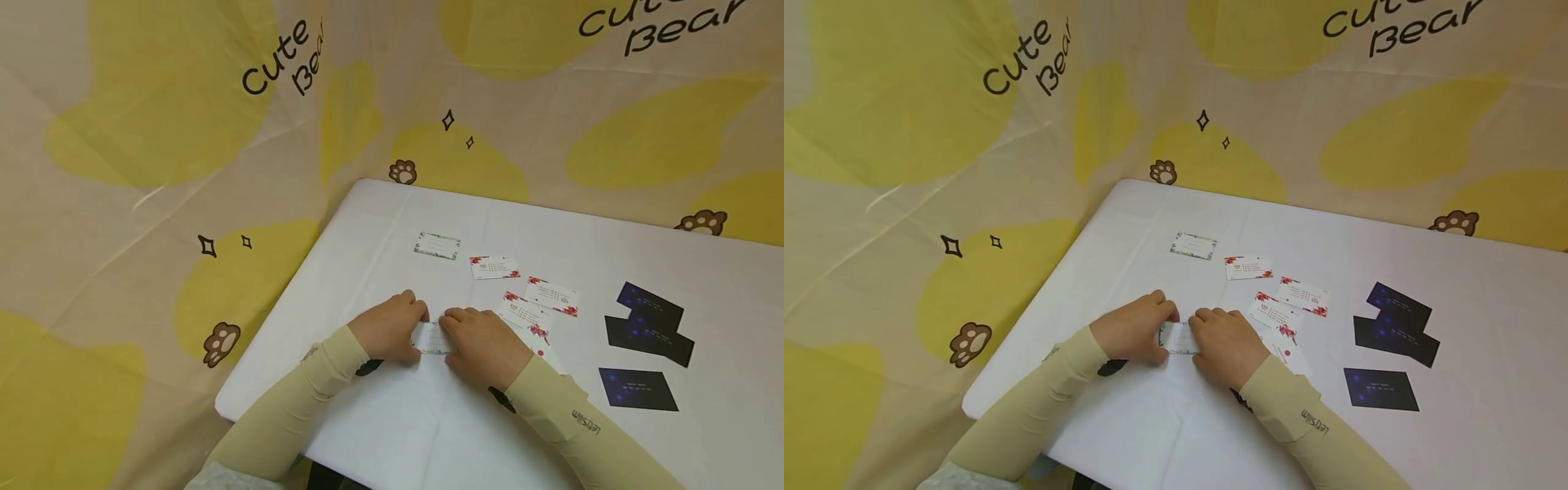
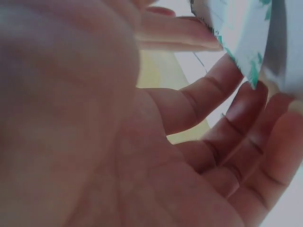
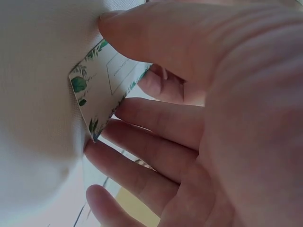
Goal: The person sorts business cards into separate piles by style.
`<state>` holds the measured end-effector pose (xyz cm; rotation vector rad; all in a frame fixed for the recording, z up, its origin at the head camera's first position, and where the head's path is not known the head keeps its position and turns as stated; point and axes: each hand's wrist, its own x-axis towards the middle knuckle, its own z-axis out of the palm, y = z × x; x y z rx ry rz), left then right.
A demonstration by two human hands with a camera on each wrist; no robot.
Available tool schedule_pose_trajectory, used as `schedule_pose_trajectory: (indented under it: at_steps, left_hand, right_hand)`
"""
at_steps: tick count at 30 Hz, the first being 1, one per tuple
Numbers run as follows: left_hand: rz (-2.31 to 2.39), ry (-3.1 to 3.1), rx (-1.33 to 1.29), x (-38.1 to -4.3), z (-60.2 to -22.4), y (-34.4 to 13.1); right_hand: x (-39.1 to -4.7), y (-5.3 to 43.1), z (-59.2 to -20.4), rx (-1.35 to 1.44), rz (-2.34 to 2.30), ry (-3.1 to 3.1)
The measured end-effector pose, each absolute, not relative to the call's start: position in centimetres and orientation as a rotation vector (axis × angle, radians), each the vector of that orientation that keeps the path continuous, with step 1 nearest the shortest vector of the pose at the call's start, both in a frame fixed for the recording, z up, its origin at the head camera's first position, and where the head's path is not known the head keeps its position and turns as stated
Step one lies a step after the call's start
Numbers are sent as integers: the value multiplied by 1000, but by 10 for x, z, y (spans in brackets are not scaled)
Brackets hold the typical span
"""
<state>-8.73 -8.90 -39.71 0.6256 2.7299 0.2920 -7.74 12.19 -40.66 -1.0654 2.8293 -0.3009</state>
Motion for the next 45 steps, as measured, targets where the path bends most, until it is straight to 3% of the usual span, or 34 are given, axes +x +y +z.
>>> schedule_pose_trajectory:
  at_steps: [12,32,37,45]
  left_hand:
    - [194,2850,740,-87,-399,-90]
    - [283,2822,658,-98,-402,-92]
    - [383,2832,587,-131,-410,-99]
    - [658,2852,414,-217,-399,-101]
  right_hand:
    - [-85,122,-414,-1101,-344,2890]
    - [-94,126,-419,-1048,-431,2924]
    - [-119,129,-419,-890,-418,2948]
    - [-202,125,-403,-780,-417,2974]
